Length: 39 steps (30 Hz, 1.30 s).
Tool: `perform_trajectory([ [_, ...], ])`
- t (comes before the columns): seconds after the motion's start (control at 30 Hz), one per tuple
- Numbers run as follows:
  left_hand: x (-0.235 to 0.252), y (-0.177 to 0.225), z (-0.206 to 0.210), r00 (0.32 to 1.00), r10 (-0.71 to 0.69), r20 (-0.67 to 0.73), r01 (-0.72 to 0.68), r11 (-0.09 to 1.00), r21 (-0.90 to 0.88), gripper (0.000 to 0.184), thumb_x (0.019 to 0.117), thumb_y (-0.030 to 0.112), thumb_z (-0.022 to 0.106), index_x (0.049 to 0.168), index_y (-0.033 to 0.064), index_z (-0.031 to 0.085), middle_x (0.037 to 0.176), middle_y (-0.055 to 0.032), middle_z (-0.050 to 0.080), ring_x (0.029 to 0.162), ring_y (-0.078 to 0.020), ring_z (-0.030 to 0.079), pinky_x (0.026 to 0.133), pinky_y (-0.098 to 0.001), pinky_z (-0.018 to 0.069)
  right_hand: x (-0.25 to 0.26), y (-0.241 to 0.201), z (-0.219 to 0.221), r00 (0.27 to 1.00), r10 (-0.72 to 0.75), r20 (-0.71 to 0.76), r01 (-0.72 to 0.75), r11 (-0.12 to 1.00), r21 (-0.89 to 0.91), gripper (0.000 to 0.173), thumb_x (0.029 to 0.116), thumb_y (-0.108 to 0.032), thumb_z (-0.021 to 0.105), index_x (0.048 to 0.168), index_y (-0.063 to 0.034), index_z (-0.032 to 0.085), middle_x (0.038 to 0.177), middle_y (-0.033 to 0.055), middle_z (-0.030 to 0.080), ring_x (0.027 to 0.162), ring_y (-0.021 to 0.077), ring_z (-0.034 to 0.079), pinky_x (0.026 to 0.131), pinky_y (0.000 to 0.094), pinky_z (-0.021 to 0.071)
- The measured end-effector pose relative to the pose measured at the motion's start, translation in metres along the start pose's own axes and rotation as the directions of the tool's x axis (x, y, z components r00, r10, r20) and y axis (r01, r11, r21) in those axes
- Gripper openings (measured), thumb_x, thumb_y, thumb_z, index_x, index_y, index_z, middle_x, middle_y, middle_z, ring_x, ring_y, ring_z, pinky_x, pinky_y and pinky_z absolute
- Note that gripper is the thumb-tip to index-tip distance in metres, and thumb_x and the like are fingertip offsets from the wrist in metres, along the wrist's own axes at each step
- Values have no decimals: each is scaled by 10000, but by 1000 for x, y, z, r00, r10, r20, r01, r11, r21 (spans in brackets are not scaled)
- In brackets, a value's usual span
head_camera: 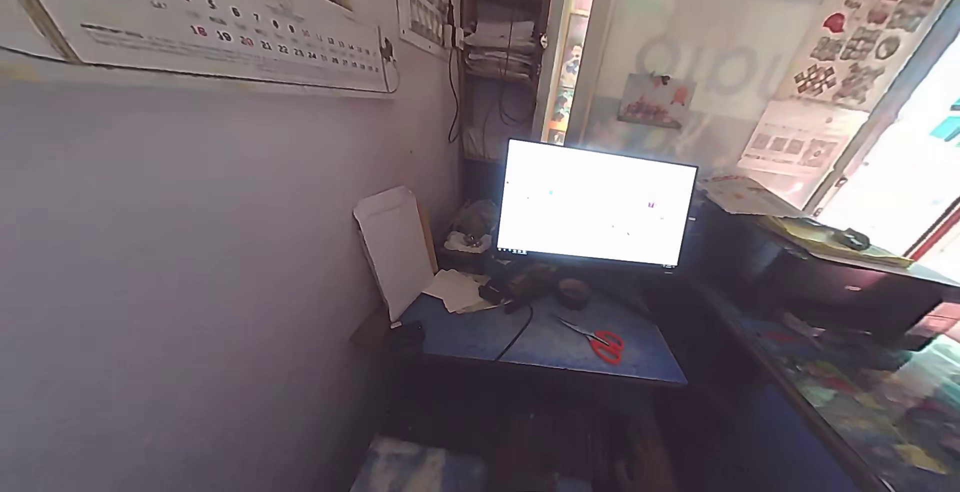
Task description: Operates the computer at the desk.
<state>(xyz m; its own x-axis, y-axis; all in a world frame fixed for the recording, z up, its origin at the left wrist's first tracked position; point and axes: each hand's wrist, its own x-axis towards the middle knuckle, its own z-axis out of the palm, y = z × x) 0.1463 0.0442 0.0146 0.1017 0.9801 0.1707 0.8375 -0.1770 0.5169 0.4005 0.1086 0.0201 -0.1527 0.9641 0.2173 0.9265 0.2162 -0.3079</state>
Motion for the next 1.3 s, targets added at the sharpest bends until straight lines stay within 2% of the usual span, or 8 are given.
perform_trajectory([
  [0.1,-5,-6,10,995,77,55,-80,996,43,586,1044,432,470,1527,99,478,1665,-107,322,1554,-312,259,1261,-552,173,-2,7,9,1000,-18,-13,18,1000,-9,591,917,-315,646,1447,-63,575,1486,219,537,1389,398,504,1158,533,410],
  [0.17,-7,1,2,994,66,84,-72,995,70,565,1067,409,436,1544,108,455,1674,-127,292,1556,-330,246,1257,-560,176,-6,8,10,1000,-19,-11,19,1000,-17,572,934,-329,624,1430,-46,588,1478,224,545,1377,410,515,1154,543,409],
  [0.3,-7,-9,14,993,117,-8,-116,992,40,530,1057,422,466,1486,119,541,1648,-98,359,1547,-292,281,1261,-536,189,-5,6,8,1000,-11,-8,11,999,-46,567,946,-354,609,1426,-52,592,1479,216,547,1385,404,507,1164,540,399],
  [0.63,-6,-15,22,992,130,6,-130,989,77,523,1065,441,438,1465,126,561,1668,-79,322,1559,-268,253,1264,-534,179,-4,6,11,998,-37,-45,35,998,-52,559,933,-326,612,1436,-83,591,1483,191,552,1378,388,518,1154,541,411],
  [1.0,-7,-17,23,989,146,-19,-144,987,76,522,1063,440,442,1464,127,560,1661,-85,335,1552,-264,276,1262,-519,199,-4,7,12,995,-50,-82,46,998,-46,541,915,-302,634,1396,-53,622,1460,207,568,1354,403,538,1137,552,425],
  [1.07,-7,-17,22,988,152,-24,-150,986,75,513,1064,436,444,1455,129,569,1660,-92,337,1549,-270,282,1258,-520,210,-3,6,9,996,-24,-81,21,999,-41,523,913,-284,659,1381,-53,634,1447,218,576,1344,427,539,1127,571,429],
  [1.17,-6,-18,22,986,167,-21,-165,984,72,507,1064,439,443,1443,132,583,1658,-95,341,1544,-279,292,1253,-520,224,-1,4,3,998,52,-28,-54,998,-43,522,944,-295,664,1390,-29,620,1476,254,533,1375,442,503,1137,569,419],
  [1.3,-7,-18,22,986,164,-18,-162,984,80,509,1069,440,432,1428,120,596,1648,-97,361,1540,-278,302,1255,-520,221,0,5,5,999,53,-11,-54,997,-51,525,958,-313,633,1411,-49,609,1499,246,513,1390,426,494,1141,559,419],
])
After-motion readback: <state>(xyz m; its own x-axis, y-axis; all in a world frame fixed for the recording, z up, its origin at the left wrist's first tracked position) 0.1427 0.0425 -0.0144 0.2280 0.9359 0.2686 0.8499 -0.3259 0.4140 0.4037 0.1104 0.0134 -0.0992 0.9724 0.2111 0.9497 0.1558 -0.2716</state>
